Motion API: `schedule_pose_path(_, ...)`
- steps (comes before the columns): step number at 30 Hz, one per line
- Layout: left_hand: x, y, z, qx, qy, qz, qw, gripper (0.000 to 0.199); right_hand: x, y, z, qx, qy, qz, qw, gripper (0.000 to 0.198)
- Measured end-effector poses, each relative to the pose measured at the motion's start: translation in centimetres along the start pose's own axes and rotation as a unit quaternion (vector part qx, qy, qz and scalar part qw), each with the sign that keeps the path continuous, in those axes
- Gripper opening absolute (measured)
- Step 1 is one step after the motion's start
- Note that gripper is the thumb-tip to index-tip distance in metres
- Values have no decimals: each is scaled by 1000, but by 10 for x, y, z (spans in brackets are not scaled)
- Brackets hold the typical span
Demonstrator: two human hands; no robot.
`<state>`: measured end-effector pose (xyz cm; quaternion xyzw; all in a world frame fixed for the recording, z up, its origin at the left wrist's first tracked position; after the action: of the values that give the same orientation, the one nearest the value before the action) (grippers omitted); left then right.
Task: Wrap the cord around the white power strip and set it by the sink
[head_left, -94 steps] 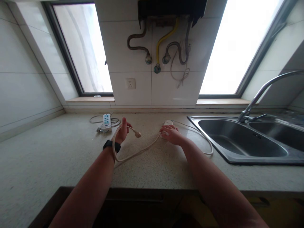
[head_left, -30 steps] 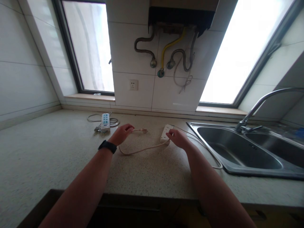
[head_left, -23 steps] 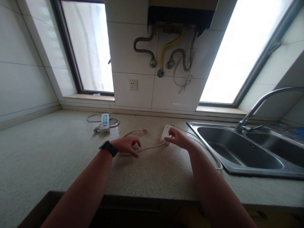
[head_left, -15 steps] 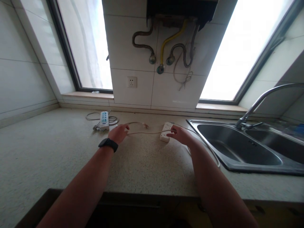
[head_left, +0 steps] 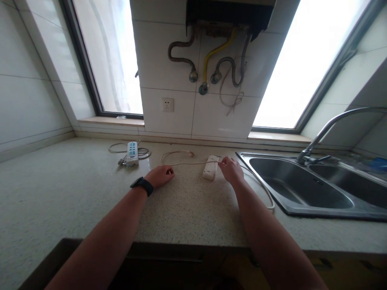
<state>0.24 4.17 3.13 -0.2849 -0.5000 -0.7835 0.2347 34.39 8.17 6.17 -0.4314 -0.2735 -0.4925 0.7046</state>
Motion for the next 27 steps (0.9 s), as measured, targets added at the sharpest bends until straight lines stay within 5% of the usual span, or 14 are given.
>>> schedule_pose_path(3, -3, 4, -1, -11, -17, 18, 1000, 10, 8, 1, -1, -20, 19, -39, 999, 24)
schedule_pose_path(11, -6, 10, -3, -15, -60, 96, 993, 21, -10, -20, -10, -18, -151, -66, 986, 68)
schedule_pose_path(17, -9, 8, -4, -12, -93, 141, 986, 27, -27, -37, -20, -17, -160, -65, 985, 90)
schedule_pose_path(27, -11, 15, -4, -48, -95, 166, 980, 28, -24, -63, -31, 68, -202, -57, 975, 63)
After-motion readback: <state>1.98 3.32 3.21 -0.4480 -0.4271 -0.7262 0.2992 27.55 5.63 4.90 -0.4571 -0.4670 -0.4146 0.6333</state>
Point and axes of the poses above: each hand's wrist, its own z-axis towards the middle knuckle, its own x-axis out of the back of the hand, y = z × x, the point moved 6 cm from there along z, towards the middle knuckle, and after that the axes turned 3 degrees about z, right-handed, at the moved point
